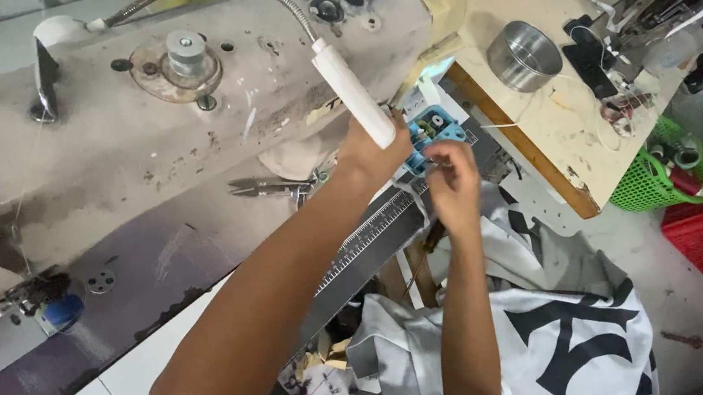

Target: Thread an industrial sewing machine by guiding the thread through the tension discs, guides, and the needle eye.

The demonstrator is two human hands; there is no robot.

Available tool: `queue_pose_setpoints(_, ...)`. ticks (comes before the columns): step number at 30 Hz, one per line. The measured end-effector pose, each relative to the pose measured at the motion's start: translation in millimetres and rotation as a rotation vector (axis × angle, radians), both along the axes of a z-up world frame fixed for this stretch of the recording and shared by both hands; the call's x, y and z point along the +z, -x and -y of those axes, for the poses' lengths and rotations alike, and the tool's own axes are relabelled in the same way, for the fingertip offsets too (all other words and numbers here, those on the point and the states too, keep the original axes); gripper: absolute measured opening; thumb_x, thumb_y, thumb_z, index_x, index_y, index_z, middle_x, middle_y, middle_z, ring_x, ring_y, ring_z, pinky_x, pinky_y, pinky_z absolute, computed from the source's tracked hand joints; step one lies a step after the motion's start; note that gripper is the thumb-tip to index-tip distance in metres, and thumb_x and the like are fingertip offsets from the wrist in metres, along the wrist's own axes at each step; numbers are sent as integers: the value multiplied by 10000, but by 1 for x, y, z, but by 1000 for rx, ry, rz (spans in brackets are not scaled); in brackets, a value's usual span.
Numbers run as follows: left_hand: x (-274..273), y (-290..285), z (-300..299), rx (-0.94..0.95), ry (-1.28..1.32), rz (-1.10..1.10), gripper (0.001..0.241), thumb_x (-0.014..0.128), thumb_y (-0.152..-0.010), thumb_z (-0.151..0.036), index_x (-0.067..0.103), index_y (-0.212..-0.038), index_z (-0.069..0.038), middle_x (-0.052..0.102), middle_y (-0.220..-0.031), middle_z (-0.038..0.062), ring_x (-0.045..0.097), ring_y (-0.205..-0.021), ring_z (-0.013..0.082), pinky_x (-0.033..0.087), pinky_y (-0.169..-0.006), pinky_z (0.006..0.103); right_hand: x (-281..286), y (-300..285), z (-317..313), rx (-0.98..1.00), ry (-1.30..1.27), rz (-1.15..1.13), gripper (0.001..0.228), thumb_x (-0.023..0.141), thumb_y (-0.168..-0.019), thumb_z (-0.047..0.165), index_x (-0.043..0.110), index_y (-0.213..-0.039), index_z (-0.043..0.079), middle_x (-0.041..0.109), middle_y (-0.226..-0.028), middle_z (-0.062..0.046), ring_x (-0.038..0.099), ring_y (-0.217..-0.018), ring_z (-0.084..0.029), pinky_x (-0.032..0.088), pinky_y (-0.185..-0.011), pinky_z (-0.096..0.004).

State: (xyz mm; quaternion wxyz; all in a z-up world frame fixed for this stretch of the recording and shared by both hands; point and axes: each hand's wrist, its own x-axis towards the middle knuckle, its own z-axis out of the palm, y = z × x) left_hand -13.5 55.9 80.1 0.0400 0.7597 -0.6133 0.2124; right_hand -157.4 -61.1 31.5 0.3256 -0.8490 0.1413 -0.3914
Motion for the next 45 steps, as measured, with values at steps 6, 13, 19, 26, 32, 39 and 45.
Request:
queue_pose_setpoints(6,11,0,-14,-44,48,72,240,671,-844,-25,705,-1075,-78,737,-937,120,711,-894,318,521,-685,507,10,-62,-26,-23,141,106,200,670,-875,-92,712,-1016,42,667,-962,-159,658,-833,-336,525,-757,-436)
queue_pose_setpoints(13,19,15,-51,-59,95,152,165,695,-841,-36,751,-967,-125,746,-898,77,708,-859,293,509,-661,501,-19,-75,-14,56,-25,254,46,619,-958,-54,622,-1003,-45,660,-958,-224,597,-879,-337,468,-851,-500)
queue_pose_setpoints(19,-81,74,-56,209,639,45,501,453,-876,-58,519,-1366,-141,506,-602,-56,475,-305,126,455,-440,276,-9,-75,-21,-54,-27,203,167,508,-1028,34,565,-873,61,447,-684,-63,449,-670,-213,399,-675,-365)
queue_pose_setpoints(26,-80,83,-70,329,526,-11,519,562,-847,-92,571,-1362,-157,698,-848,172,659,-443,200,525,-551,367,-14,-77,-1,-232,0,81,259,675,-969,99,593,-727,138,506,-510,-31,466,-508,-178,372,-543,-316)
queue_pose_setpoints(32,-52,48,-94,316,475,-691,329,636,-866,-184,626,-1163,-43,645,-1071,222,686,-792,399,547,-723,484,-30,-82,1,-160,-212,140,266,587,-975,28,574,-728,125,464,-528,25,400,-527,-107,329,-559,-257)
queue_pose_setpoints(39,-81,37,-77,256,719,-1675,496,581,-967,-267,391,-1376,-63,614,-1357,260,624,-1165,514,507,-980,583,-53,-86,-26,-209,-406,256,213,536,-963,9,626,-794,102,457,-601,43,382,-568,-78,306,-581,-229)
queue_pose_setpoints(45,-90,42,-11,231,694,-1592,368,373,-1067,-307,667,-1099,-88,746,-986,210,681,-1030,456,506,-879,571,-35,-69,-37,-258,-452,281,112,678,-890,13,635,-963,86,610,-710,-13,544,-620,-96,450,-611,-245)
